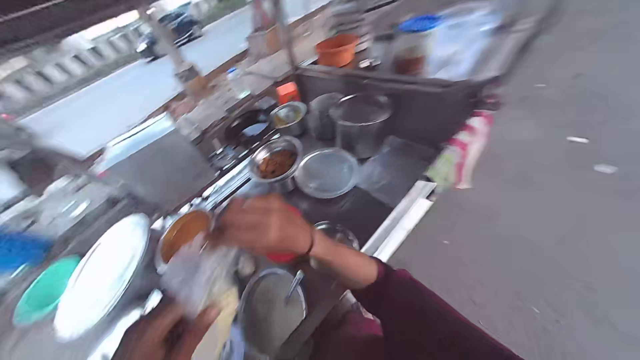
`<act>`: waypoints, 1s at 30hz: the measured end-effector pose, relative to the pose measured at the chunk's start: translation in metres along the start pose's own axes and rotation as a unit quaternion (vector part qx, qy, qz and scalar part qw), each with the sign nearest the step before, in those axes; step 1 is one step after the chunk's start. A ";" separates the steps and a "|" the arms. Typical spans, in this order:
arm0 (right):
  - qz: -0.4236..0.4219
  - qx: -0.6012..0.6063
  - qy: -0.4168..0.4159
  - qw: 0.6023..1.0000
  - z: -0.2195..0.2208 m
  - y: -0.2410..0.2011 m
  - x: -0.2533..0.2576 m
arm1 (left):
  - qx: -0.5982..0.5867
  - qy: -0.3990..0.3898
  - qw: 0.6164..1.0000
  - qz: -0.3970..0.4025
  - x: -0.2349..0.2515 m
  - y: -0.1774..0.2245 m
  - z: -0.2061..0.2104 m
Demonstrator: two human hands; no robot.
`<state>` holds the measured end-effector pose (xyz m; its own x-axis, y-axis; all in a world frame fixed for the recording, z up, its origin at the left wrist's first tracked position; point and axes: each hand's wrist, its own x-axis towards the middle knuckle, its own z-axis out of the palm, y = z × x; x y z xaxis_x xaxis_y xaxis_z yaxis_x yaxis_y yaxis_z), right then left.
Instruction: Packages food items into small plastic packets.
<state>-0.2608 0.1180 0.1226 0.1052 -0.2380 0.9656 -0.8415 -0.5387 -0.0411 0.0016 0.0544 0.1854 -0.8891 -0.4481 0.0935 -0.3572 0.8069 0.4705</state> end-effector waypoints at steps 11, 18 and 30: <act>0.637 0.559 0.159 0.507 0.169 -0.121 -0.112 | 0.024 0.199 0.962 -0.184 0.081 -0.041 0.092; 0.594 0.439 -0.143 0.659 0.128 -0.059 -0.128 | -0.094 0.259 0.943 -0.188 0.033 -0.129 0.131; 0.507 0.473 -0.251 0.675 0.086 -0.013 -0.079 | -0.027 0.227 0.973 -0.032 -0.004 -0.087 0.107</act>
<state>-0.2123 0.0739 0.0246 0.0965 -0.9883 0.1183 0.0750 -0.1113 -0.9910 0.0054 0.0275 0.0500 -0.6428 -0.6306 0.4349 -0.3812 0.7558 0.5325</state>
